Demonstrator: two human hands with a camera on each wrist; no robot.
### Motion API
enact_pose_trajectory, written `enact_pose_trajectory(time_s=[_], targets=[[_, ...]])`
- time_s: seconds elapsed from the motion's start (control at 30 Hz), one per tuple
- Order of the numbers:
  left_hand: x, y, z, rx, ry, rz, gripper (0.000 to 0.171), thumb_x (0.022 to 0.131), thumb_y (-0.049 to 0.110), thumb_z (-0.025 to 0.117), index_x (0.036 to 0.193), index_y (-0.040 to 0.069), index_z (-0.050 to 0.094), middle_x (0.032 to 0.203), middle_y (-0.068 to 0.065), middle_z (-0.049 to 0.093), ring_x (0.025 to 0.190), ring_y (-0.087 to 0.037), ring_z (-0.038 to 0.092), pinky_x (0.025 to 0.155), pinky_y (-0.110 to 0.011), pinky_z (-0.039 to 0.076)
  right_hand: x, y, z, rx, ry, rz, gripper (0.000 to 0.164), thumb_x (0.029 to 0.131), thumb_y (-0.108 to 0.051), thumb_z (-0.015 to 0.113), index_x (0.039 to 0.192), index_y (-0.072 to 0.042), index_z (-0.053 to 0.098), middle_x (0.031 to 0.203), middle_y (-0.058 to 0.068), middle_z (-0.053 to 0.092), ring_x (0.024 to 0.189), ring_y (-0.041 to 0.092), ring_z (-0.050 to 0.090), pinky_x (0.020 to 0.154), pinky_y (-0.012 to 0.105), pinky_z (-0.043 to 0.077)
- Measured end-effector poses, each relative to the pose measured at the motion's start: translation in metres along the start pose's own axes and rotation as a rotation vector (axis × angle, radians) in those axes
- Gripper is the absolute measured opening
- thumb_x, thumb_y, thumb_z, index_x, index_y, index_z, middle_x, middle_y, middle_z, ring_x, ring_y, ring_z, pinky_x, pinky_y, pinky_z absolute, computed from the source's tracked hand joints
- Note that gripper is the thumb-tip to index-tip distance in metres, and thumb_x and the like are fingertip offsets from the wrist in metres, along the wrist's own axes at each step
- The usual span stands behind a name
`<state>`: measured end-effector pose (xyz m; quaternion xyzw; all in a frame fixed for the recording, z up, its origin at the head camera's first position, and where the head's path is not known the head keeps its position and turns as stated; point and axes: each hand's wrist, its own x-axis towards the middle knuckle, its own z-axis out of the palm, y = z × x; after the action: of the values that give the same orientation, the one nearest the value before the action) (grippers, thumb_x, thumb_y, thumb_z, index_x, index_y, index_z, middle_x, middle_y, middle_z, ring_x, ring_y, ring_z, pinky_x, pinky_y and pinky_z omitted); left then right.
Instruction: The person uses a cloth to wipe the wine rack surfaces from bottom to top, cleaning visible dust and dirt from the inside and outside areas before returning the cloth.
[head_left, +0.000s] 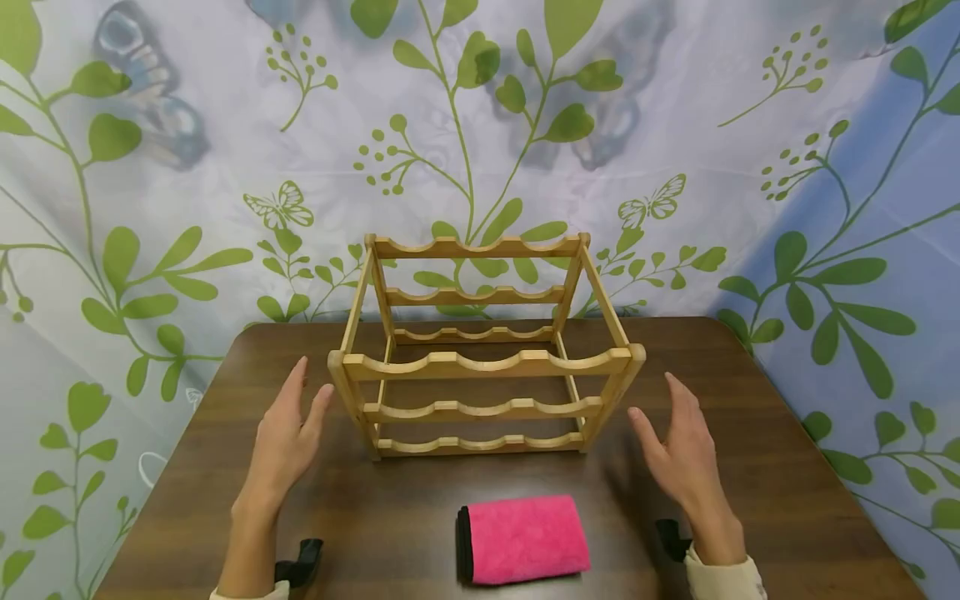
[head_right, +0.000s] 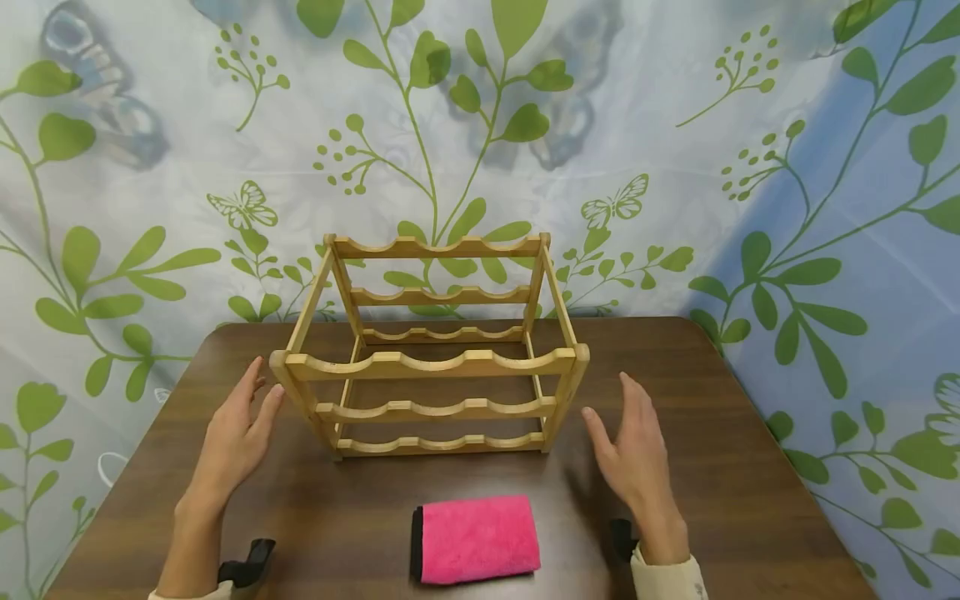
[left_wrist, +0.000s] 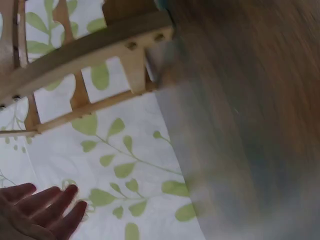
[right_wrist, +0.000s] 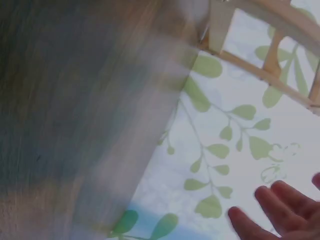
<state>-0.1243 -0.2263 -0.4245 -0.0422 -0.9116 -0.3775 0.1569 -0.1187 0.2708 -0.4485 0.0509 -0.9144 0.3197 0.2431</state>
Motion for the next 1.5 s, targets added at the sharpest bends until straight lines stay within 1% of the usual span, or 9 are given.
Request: enact_pose_trajectory(time_s=[0.13,0.27,0.43,0.6,0.73,0.9,1.03,1.23,1.5], targets=[[-0.001,0.009,0.006,-0.162,0.121,0.039,0.051,0.107,0.022,0.045,0.153,0.005,0.032,0.147,-0.016,0.047,0.124,-0.037,0.054,0.102,-0.036,0.045,-0.005,-0.013,-0.001,0.027,0.133,-0.044,0.047,0.087,-0.013,0.073,0.123,0.008,0.052,0.116,0.027,0.055,0.102,0.045,0.057,0.082,0.063,0.045],[-0.002,0.020,0.011,-0.311,0.191,0.102,0.044,0.107,0.011,0.041,0.151,0.007,0.038,0.145,-0.010,0.050,0.118,-0.015,0.059,0.093,-0.010,0.040,-0.010,-0.026,-0.001,-0.001,0.154,-0.139,0.026,0.082,-0.010,0.075,0.098,0.004,0.059,0.093,0.018,0.060,0.082,0.035,0.062,0.069,0.053,0.051],[0.000,0.034,0.013,-0.429,0.205,0.145,0.043,0.107,0.007,0.038,0.151,0.005,0.038,0.145,-0.011,0.049,0.111,0.002,0.056,0.093,-0.013,0.044,-0.012,-0.040,0.002,-0.012,0.048,-0.301,0.019,0.079,-0.009,0.076,0.092,-0.004,0.062,0.086,0.005,0.062,0.077,0.021,0.062,0.065,0.042,0.052],[0.006,0.047,0.011,-0.459,0.214,0.150,0.045,0.107,0.007,0.041,0.152,0.007,0.037,0.149,-0.007,0.047,0.108,-0.003,0.055,0.085,-0.014,0.044,-0.017,-0.059,0.014,0.031,-0.186,-0.415,0.029,0.083,-0.019,0.077,0.107,-0.008,0.066,0.100,-0.002,0.065,0.088,0.014,0.064,0.070,0.040,0.055],[0.011,0.054,0.008,-0.463,0.225,0.162,0.046,0.105,0.006,0.044,0.151,0.010,0.039,0.148,-0.001,0.047,0.102,-0.007,0.055,0.077,-0.020,0.039,-0.026,-0.082,0.028,0.021,-0.497,-0.383,0.047,0.090,-0.042,0.070,0.128,-0.014,0.063,0.122,-0.002,0.063,0.107,0.017,0.062,0.082,0.046,0.054],[0.018,0.061,0.006,-0.480,0.230,0.205,0.041,0.104,0.004,0.045,0.146,0.006,0.047,0.145,-0.006,0.050,0.121,-0.015,0.053,0.095,-0.017,0.040,-0.037,-0.114,0.043,-0.010,-0.924,-0.346,0.069,0.088,-0.058,0.065,0.148,-0.029,0.046,0.146,0.005,0.048,0.129,0.028,0.048,0.098,0.057,0.043],[0.022,0.063,0.007,-0.489,0.235,0.234,0.037,0.104,0.003,0.047,0.140,0.003,0.054,0.141,-0.011,0.054,0.130,-0.022,0.049,0.103,-0.019,0.039,-0.048,-0.132,0.054,-0.095,-1.073,-0.425,0.079,0.084,-0.058,0.070,0.152,-0.036,0.037,0.150,0.004,0.042,0.132,0.029,0.044,0.099,0.061,0.039],[0.022,0.063,0.008,-0.494,0.252,0.256,0.036,0.103,0.002,0.048,0.138,0.001,0.055,0.140,-0.014,0.054,0.129,-0.025,0.050,0.104,-0.021,0.039,-0.061,-0.137,0.070,-0.255,-0.999,-0.590,0.082,0.081,-0.040,0.080,0.150,-0.042,0.035,0.143,-0.001,0.046,0.120,0.026,0.049,0.085,0.057,0.046],[0.024,0.057,0.013,-0.486,0.274,0.280,0.035,0.102,0.000,0.049,0.136,0.001,0.057,0.139,-0.014,0.055,0.128,-0.027,0.051,0.102,-0.021,0.041,-0.068,-0.131,0.085,-0.283,-0.835,-0.704,0.081,0.080,-0.025,0.080,0.148,-0.038,0.039,0.126,-0.001,0.053,0.105,0.023,0.055,0.072,0.045,0.049]])
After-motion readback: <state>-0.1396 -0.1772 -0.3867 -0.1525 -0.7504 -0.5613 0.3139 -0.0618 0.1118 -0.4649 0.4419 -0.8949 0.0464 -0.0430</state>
